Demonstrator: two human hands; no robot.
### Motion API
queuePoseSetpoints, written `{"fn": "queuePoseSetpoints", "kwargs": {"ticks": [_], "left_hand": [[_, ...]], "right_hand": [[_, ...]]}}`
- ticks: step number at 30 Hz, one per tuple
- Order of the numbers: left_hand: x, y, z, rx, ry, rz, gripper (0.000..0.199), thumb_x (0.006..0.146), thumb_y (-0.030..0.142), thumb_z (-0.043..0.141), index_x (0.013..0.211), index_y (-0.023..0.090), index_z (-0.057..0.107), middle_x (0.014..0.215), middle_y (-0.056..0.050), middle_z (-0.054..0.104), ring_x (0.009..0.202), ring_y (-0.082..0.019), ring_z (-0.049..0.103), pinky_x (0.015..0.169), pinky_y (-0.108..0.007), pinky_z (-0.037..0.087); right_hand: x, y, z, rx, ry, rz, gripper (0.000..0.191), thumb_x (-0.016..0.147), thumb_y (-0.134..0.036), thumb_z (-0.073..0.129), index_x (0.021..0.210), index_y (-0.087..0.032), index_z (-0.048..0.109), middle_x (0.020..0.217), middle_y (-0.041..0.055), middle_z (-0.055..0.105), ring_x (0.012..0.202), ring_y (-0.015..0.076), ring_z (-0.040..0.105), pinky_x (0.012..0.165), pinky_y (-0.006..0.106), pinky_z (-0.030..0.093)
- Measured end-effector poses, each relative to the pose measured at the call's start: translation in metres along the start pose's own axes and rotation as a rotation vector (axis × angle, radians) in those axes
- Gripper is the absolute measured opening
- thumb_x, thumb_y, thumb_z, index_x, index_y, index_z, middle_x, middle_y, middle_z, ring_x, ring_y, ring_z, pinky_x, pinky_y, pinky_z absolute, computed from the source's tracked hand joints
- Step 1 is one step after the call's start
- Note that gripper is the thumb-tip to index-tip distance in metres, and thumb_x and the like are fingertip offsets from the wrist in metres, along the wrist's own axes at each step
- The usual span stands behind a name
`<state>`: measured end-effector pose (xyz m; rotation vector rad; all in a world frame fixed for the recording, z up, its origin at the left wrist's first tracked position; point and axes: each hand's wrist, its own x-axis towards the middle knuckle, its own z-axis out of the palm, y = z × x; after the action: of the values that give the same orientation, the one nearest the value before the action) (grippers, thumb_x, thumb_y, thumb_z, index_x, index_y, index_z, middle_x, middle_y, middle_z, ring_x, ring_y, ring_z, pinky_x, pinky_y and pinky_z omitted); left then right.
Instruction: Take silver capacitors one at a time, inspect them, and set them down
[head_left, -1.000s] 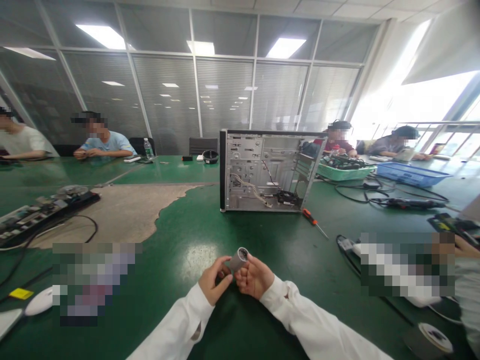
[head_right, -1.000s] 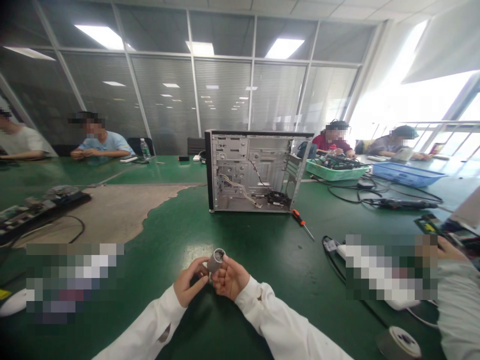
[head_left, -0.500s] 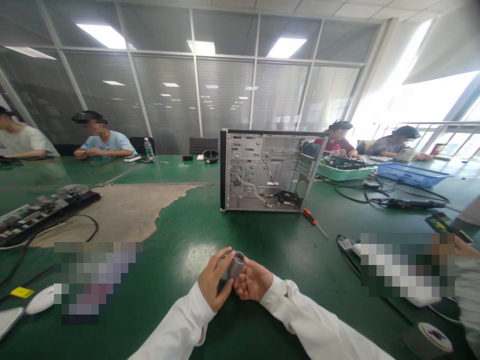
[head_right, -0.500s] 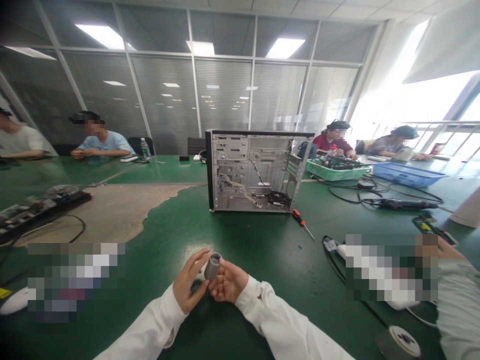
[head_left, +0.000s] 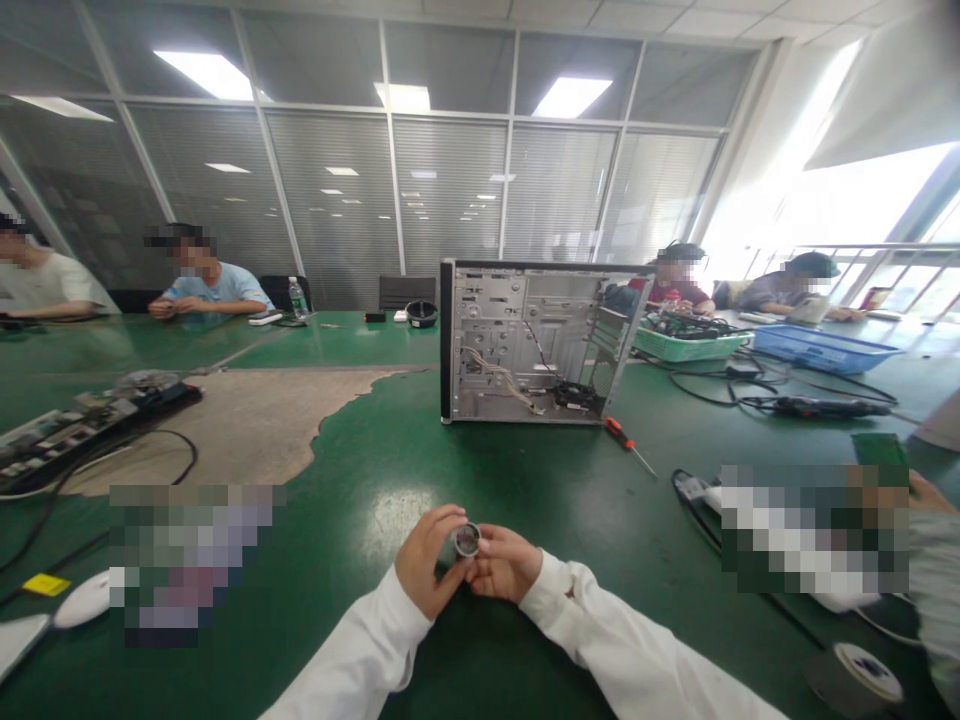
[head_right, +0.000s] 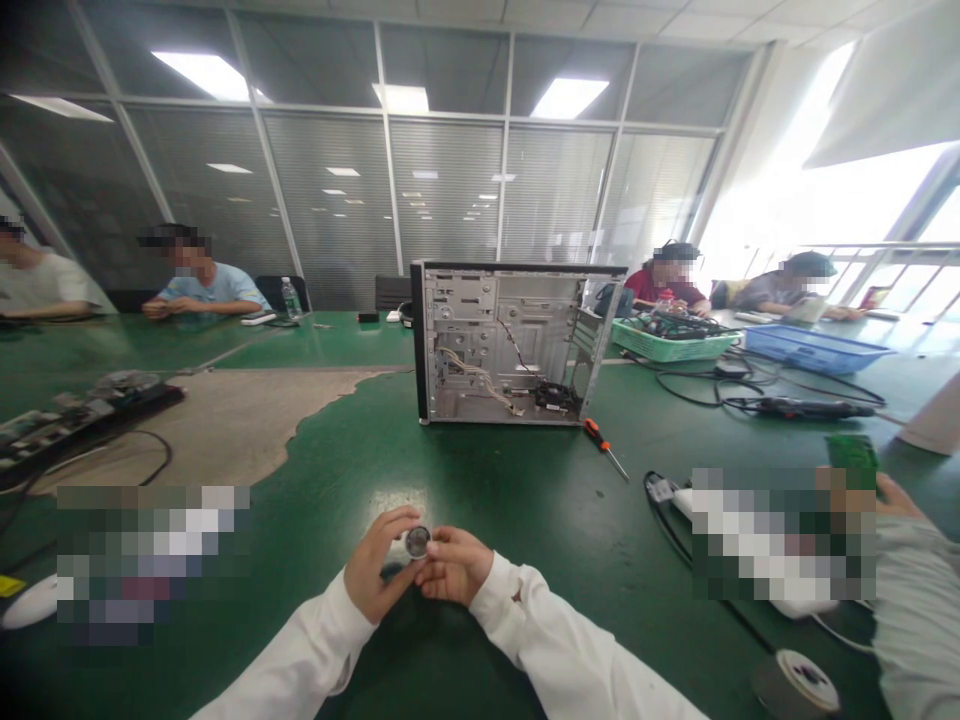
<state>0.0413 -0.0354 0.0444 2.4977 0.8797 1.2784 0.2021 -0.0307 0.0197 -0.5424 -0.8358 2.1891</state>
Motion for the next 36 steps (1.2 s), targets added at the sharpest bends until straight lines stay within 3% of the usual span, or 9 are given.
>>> {"fn": "queuePoseSetpoints", "kwargs": {"ticks": [4, 10, 15, 20, 28, 36], "left_hand": [[0.002, 0.0, -0.004, 0.023, 0.017, -0.162, 0.033, 0.068, 0.022, 0.049, 0.099, 0.017, 0.039, 0.097, -0.01, 0.05, 0.091, -0.02, 0.049, 0.074, -0.033, 0.042], [-0.001, -0.021, 0.004, -0.094, 0.218, -0.526, 0.035, 0.062, 0.033, 0.055, 0.091, 0.018, 0.044, 0.081, -0.004, 0.056, 0.074, -0.018, 0.055, 0.063, -0.029, 0.044], [-0.005, -0.037, 0.009, -0.18, 0.187, -0.702, 0.034, 0.061, 0.04, 0.055, 0.085, 0.017, 0.047, 0.069, -0.002, 0.058, 0.063, -0.016, 0.055, 0.057, -0.027, 0.043], [-0.003, -0.03, 0.007, -0.093, 0.113, -0.688, 0.028, 0.058, 0.04, 0.057, 0.075, 0.019, 0.05, 0.066, 0.001, 0.059, 0.059, -0.015, 0.054, 0.057, -0.027, 0.042], [-0.004, -0.03, 0.009, -0.273, 0.022, -0.58, 0.028, 0.061, 0.03, 0.058, 0.084, 0.018, 0.048, 0.079, -0.005, 0.062, 0.076, -0.018, 0.057, 0.065, -0.03, 0.044], [-0.004, -0.031, 0.009, -0.296, 0.066, -0.504, 0.026, 0.062, 0.023, 0.055, 0.085, 0.019, 0.045, 0.084, -0.004, 0.058, 0.083, -0.018, 0.055, 0.077, -0.034, 0.041]], "right_hand": [[-0.002, -0.004, 0.002, 0.074, 0.021, 0.009, 0.027, 0.067, -0.032, 0.057, 0.086, -0.014, 0.048, 0.071, 0.0036, 0.06, 0.067, 0.0137, 0.058, 0.062, 0.027, 0.038], [-0.003, -0.009, 0.002, 0.12, 0.078, -0.027, 0.025, 0.067, -0.022, 0.056, 0.09, -0.013, 0.051, 0.08, 0.007, 0.062, 0.071, 0.0127, 0.057, 0.066, 0.027, 0.037], [-0.002, -0.009, 0.0, 0.112, 0.071, -0.076, 0.03, 0.064, -0.017, 0.059, 0.092, -0.011, 0.051, 0.084, 0.0076, 0.061, 0.071, 0.0132, 0.057, 0.066, 0.028, 0.038], [-0.002, -0.008, 0.002, 0.009, 0.014, -0.142, 0.048, 0.061, -0.015, 0.061, 0.106, -0.021, 0.043, 0.09, 0.0047, 0.057, 0.074, 0.0125, 0.056, 0.062, 0.027, 0.04], [-0.001, -0.002, 0.008, -0.163, -0.058, -0.266, 0.062, 0.057, -0.012, 0.064, 0.111, -0.028, 0.038, 0.086, 0.0004, 0.05, 0.071, 0.0129, 0.056, 0.055, 0.025, 0.044], [-0.003, 0.0, 0.009, -0.181, -0.036, -0.278, 0.074, 0.056, -0.009, 0.064, 0.116, -0.032, 0.028, 0.087, 0.0007, 0.05, 0.072, 0.0132, 0.055, 0.055, 0.023, 0.044]]}}
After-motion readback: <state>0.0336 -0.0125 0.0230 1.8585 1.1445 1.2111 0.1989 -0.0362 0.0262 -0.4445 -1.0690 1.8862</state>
